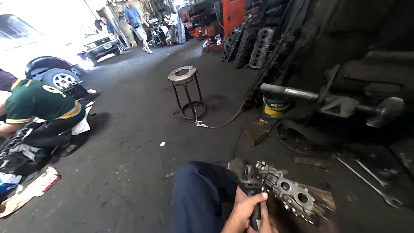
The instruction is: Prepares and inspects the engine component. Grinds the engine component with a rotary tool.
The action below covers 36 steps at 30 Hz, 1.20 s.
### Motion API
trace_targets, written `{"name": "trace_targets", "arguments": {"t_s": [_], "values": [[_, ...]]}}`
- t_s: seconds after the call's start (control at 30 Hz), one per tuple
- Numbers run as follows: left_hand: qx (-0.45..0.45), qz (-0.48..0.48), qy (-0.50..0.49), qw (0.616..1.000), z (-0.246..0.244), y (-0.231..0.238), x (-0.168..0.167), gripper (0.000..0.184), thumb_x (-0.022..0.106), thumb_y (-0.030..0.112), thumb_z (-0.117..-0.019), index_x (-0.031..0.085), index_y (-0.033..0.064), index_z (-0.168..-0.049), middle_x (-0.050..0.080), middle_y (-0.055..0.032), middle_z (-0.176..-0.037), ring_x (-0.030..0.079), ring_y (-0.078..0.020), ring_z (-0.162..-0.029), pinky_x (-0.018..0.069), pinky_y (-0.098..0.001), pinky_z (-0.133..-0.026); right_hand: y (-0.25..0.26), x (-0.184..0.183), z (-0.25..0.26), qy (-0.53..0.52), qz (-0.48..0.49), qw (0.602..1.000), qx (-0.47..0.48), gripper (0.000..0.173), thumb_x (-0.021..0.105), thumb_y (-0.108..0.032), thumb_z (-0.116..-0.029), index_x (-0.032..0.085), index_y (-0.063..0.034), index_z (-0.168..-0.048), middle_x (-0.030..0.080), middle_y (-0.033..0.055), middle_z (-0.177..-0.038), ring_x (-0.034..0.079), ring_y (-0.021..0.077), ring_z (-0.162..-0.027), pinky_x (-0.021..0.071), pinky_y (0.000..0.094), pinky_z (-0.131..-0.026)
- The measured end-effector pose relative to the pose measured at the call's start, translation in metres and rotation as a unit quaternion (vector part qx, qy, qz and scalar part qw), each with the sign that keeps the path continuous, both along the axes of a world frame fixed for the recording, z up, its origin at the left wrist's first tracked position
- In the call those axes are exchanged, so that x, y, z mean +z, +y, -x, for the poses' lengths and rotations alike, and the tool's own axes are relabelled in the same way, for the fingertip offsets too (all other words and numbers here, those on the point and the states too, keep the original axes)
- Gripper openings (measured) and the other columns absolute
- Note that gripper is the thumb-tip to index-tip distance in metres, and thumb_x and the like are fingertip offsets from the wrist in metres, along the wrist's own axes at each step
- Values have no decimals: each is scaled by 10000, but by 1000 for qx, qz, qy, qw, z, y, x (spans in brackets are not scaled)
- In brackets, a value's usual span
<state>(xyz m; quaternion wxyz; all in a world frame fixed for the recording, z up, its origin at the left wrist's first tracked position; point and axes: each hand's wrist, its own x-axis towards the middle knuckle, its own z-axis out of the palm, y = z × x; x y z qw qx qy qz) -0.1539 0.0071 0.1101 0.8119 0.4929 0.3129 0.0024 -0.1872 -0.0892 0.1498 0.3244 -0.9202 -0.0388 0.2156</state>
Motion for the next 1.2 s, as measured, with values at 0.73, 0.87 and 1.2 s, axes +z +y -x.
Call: {"name": "trace_targets", "arguments": {"t_s": [0.73, 0.87, 1.2], "values": [[-69, -84, 99, 989, -4, 12, -21, 500, 746, 247, -954, 539, 19, -1348, 712, -180, -977, 724, -260, -816, 633, -414, -750, 12, -38, 1, 119, -29, 992, -16, 971, 737, -294, -903, 140, -256, -1668, 519, 231, -1450, 680, 355, -1091, 582, 487, -921], [-75, -94, 127, 985, -2, 14, -24, 486, 757, 251, -949, 558, 19, -1326, 714, -173, -964, 724, -255, -799, 634, -406, -738, 14, -39, 3, 147, -35, 988, -20, 979, 730, -296, -908, 116, -263, -1670, 525, 224, -1447, 677, 354, -1105, 583, 494, -925], [-93, -101, 136, 981, -12, 13, -26, 522, 788, 291, -920, 572, 52, -1330, 715, -144, -1002, 715, -226, -821, 621, -396, -746, 15, -44, -7, 146, -43, 988, -28, 994, 728, -280, -916, 81, -268, -1671, 529, 224, -1445, 677, 354, -1104, 572, 495, -932]]}}
